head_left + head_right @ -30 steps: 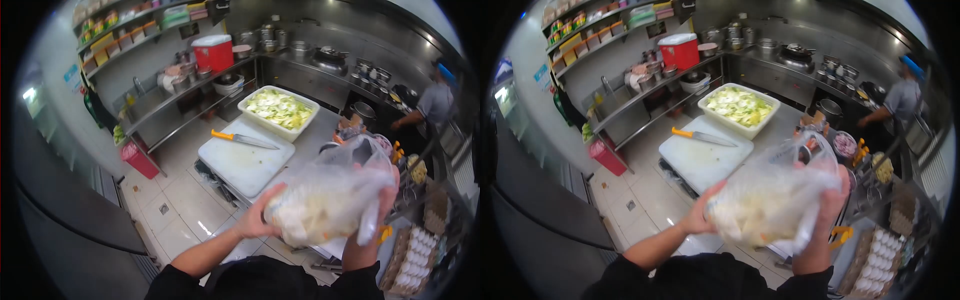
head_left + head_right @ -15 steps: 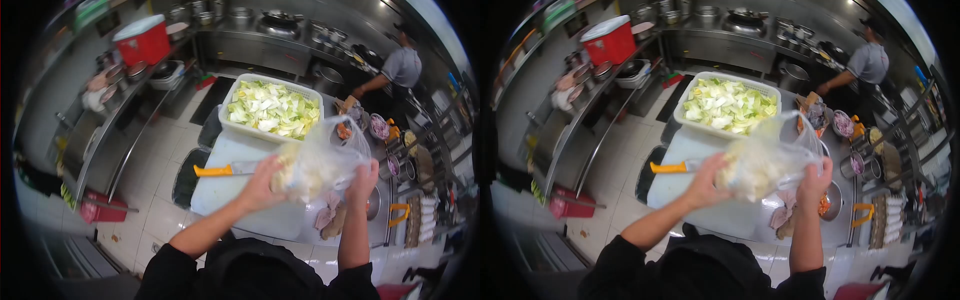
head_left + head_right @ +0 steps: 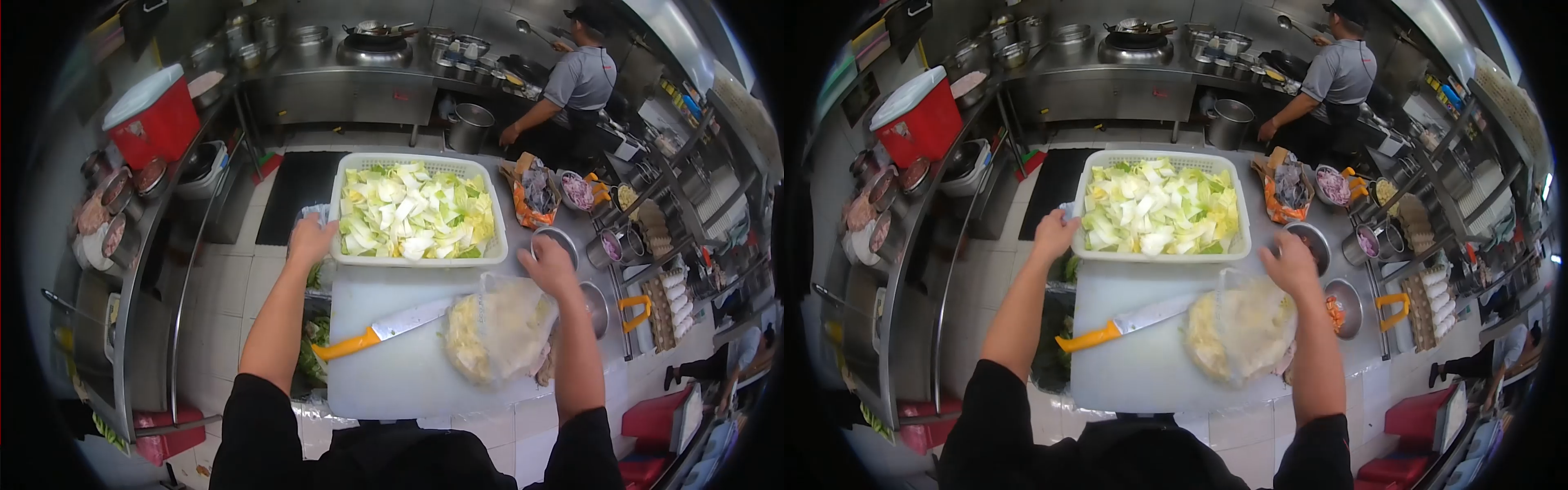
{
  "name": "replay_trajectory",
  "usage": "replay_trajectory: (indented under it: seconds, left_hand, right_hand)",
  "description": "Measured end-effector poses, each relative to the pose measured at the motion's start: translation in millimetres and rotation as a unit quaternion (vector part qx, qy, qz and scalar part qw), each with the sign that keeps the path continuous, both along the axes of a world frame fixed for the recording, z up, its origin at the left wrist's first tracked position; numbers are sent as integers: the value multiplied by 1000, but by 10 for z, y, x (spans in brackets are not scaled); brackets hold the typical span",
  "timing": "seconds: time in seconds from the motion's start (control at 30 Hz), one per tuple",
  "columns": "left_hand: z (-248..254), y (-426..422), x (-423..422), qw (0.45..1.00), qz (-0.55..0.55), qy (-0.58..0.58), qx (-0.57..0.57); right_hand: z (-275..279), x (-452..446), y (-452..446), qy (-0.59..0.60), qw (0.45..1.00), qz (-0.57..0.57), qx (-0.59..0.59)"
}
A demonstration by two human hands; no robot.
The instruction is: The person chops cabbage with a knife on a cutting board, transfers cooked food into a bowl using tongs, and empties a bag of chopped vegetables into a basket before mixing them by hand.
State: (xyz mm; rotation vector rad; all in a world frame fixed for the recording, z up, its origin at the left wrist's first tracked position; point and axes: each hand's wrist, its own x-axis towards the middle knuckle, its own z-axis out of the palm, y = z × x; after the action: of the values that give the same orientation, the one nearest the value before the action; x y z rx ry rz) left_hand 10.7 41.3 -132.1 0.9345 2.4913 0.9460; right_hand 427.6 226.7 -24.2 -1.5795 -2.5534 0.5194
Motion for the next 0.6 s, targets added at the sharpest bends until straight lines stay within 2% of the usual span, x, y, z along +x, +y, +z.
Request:
replay_trajectory:
  seconds: [0.07,0.13,0.2,0.3,0.33,0.43,0.5,0.6]
  left_hand:
    - [-139,206,-75,1000,-1,-25,4]
    - [-235,379,-136,1000,-1,-18,16]
    - [-329,380,-151,1000,0,17,22]
    - [106,140,18,999,16,14,50]
    - [68,56,-60,996,27,-10,88]
    - [640,-570,174,987,39,-62,142]
    - [789,-1024,406,972,52,-125,193]
    - [831,-1691,1052,938,60,-218,262]
  right_hand:
    - [-899,-290,469,109,985,-27,132]
    - [-1210,-582,673,88,990,-87,68]
    - [-1357,-606,771,122,985,-116,42]
    - [-1144,-581,676,158,982,-101,-26]
    - [-993,-547,590,163,981,-86,-51]
    - [-719,-557,302,233,971,-50,-27]
    - [-371,-546,122,238,971,-12,-35]
    - [-409,-534,127,225,972,61,-23]
